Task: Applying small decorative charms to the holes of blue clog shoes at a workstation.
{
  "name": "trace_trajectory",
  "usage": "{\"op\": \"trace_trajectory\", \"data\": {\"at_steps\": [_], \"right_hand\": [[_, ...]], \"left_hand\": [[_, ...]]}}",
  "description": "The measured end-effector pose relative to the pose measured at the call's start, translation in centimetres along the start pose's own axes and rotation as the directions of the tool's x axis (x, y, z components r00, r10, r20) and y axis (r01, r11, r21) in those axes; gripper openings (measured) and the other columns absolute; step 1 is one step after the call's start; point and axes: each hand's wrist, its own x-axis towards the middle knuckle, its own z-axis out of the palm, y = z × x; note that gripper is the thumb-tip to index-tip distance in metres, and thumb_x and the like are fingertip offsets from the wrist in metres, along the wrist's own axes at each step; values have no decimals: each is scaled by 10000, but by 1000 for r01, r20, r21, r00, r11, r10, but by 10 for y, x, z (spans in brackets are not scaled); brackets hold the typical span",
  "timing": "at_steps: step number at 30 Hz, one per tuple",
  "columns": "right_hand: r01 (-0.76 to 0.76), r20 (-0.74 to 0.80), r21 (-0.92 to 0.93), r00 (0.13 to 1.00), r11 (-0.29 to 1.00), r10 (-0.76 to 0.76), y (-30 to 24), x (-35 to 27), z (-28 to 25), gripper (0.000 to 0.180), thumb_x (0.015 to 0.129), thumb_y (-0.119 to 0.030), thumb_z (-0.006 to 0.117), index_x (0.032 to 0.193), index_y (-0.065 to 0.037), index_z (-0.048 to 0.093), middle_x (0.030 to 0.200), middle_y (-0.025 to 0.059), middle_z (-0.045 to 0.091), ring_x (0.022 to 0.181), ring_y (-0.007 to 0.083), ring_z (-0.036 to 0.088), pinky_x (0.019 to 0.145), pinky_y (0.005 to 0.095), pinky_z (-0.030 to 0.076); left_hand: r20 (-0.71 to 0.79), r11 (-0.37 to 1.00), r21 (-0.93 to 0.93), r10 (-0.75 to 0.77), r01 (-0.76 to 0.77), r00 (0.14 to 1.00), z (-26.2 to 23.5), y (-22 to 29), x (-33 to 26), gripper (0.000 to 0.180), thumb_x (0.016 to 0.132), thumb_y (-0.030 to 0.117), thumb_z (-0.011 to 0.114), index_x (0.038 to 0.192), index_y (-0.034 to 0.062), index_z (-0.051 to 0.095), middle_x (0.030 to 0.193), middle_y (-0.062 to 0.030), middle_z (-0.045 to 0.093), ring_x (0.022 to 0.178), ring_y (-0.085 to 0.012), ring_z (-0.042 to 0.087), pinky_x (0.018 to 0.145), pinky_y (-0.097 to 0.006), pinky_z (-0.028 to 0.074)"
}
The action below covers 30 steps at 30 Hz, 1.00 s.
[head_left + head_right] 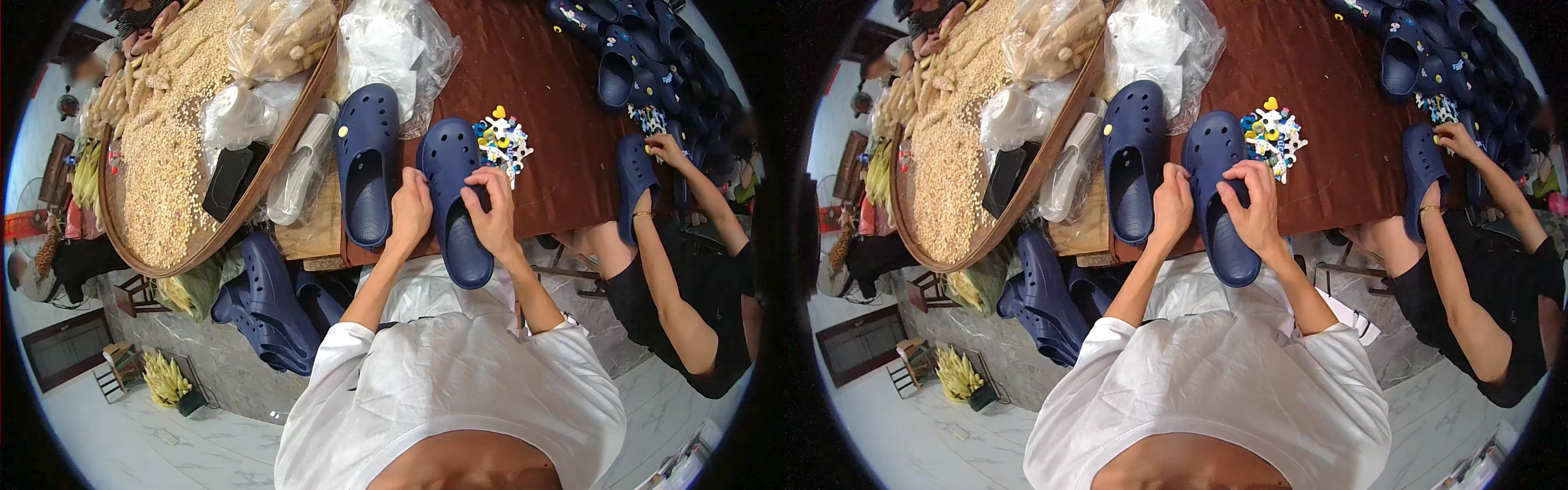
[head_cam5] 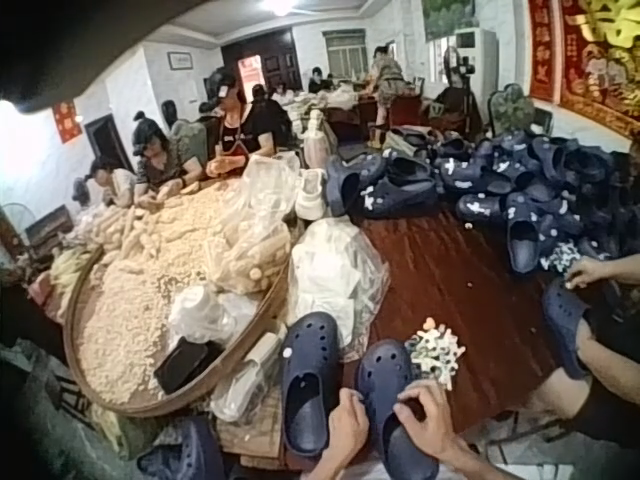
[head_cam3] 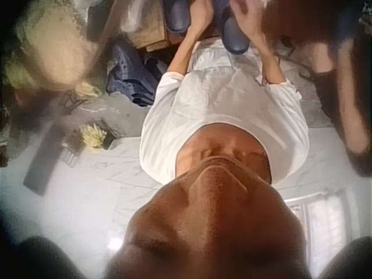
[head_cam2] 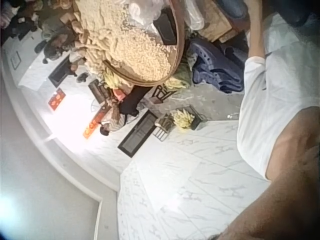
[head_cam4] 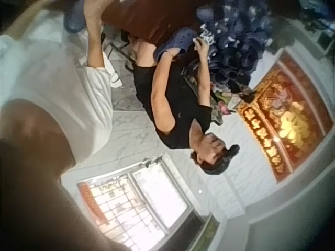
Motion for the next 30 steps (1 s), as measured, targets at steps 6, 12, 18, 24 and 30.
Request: {"op": "trace_trajectory", "data": {"at_steps": [6, 12, 18, 24, 30], "right_hand": [[38, -1, -80, 999, 996, -38, -3, -4, -7, 262, 864, -189, 723, 1054, -39, 621, 1050, 143, 586, 1038, 312, 567, 945, 410, 428], [-390, 181, 475, 920, 789, 346, -13, 12, -16, 277, 1028, -251, 557, 1198, -39, 608, 1181, 81, 614, 1072, 191, 581, 937, 334, 449], [-482, 427, 875, 723, -47, 543, 9, 43, -14, 337, 1094, -265, 405, 1285, -38, 566, 1259, 65, 612, 1174, 165, 575, 1036, 335, 453], [-566, 528, 820, 688, -86, 497, 72, 52, -29, 341, 1052, -258, 482, 1257, 4, 560, 1207, 122, 625, 1123, 222, 603, 1010, 364, 472], [-422, 6, 735, 787, 531, 617, 101, 71, -34, 401, 1007, -96, 514, 1371, 71, 526, 1359, 159, 579, 1208, 193, 570, 1047, 316, 429]], "left_hand": [[-21, 992, -112, -68, 66, 997, -13, 31, -1, 126, 1051, 124, 407, 1038, 27, 487, 767, -239, 619, 722, -440, 644, 634, -496, 482], [56, 990, -102, 107, -101, 993, -25, 99, 18, 118, 1026, 136, 472, 1030, 29, 522, 838, -223, 656, 767, -432, 659, 652, -503, 502], [170, 945, 13, 320, -327, 932, 5, 123, 42, 157, 992, 178, 530, 1050, 36, 568, 946, -218, 597, 817, -455, 624, 707, -519, 514], [147, 914, -149, 397, -377, 906, 0, 119, 32, 250, 956, 141, 579, 1193, 60, 577, 1129, -206, 535, 909, -419, 635, 758, -490, 537], [-67, 935, -62, 346, -350, 936, -36, 81, 1, 252, 888, 32, 662, 1138, 63, 653, 1139, -161, 567, 886, -295, 654, 734, -359, 545]]}}
